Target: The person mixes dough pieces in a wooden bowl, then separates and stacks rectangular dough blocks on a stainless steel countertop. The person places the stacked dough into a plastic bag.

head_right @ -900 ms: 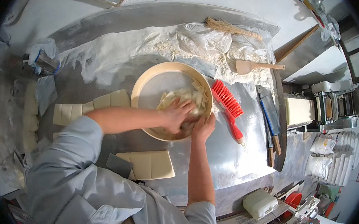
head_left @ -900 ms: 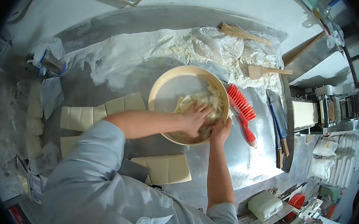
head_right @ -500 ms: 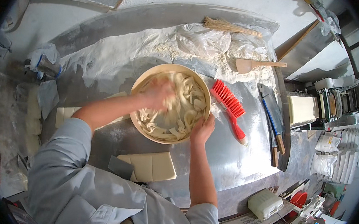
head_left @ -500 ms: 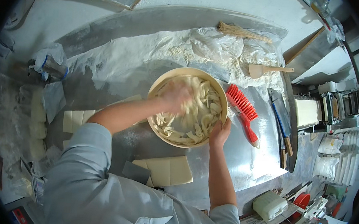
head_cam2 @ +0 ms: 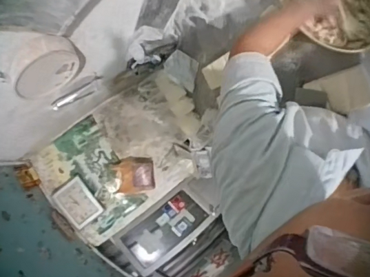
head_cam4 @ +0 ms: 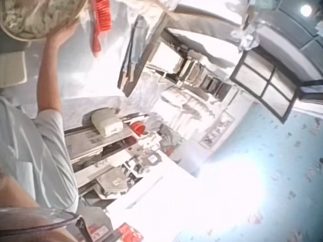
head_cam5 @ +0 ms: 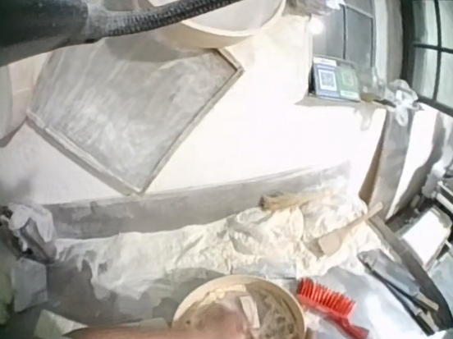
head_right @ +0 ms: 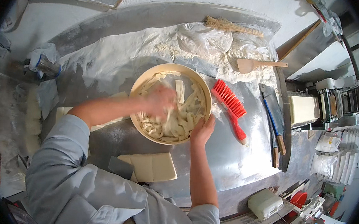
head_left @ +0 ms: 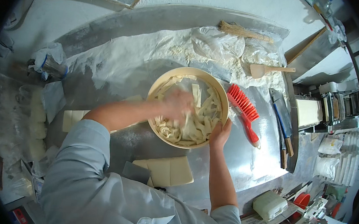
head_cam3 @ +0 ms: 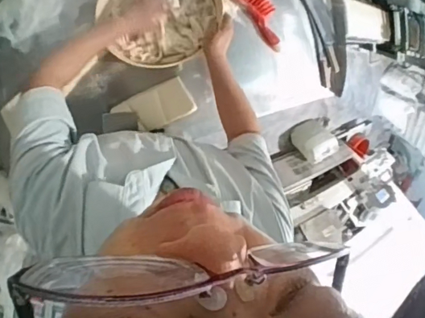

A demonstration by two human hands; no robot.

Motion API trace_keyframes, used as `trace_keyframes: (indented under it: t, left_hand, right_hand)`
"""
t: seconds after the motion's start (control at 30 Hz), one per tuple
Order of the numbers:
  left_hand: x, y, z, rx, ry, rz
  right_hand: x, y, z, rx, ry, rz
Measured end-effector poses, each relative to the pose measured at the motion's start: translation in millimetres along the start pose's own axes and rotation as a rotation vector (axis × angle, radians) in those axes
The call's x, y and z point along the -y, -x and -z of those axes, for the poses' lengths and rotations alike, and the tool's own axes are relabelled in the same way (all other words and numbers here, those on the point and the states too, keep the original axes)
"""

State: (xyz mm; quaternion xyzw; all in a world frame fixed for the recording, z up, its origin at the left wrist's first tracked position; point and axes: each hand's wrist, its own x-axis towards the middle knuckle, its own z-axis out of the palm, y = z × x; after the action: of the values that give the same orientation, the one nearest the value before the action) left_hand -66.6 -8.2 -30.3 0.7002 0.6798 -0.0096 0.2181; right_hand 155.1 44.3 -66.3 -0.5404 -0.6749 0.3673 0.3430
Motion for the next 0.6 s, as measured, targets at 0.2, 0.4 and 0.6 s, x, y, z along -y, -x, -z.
trace_keyframes:
  t: [0.2,0.4,0.6]
  left_hand:
    - [-27,45,-9,0.129,-0.196,-0.366]
    - [-74,7,-7,0.099,-0.331,-0.217]
    - [-52,-15,1,-0.061,-0.227,-0.133]
  right_hand:
    - [5,1,-1,-0.037,0.034,0.034]
    - [-3,0,-5,-0.06,0.015,0.015]
    - [-3,0,-2,-0.023,0.018,0.007]
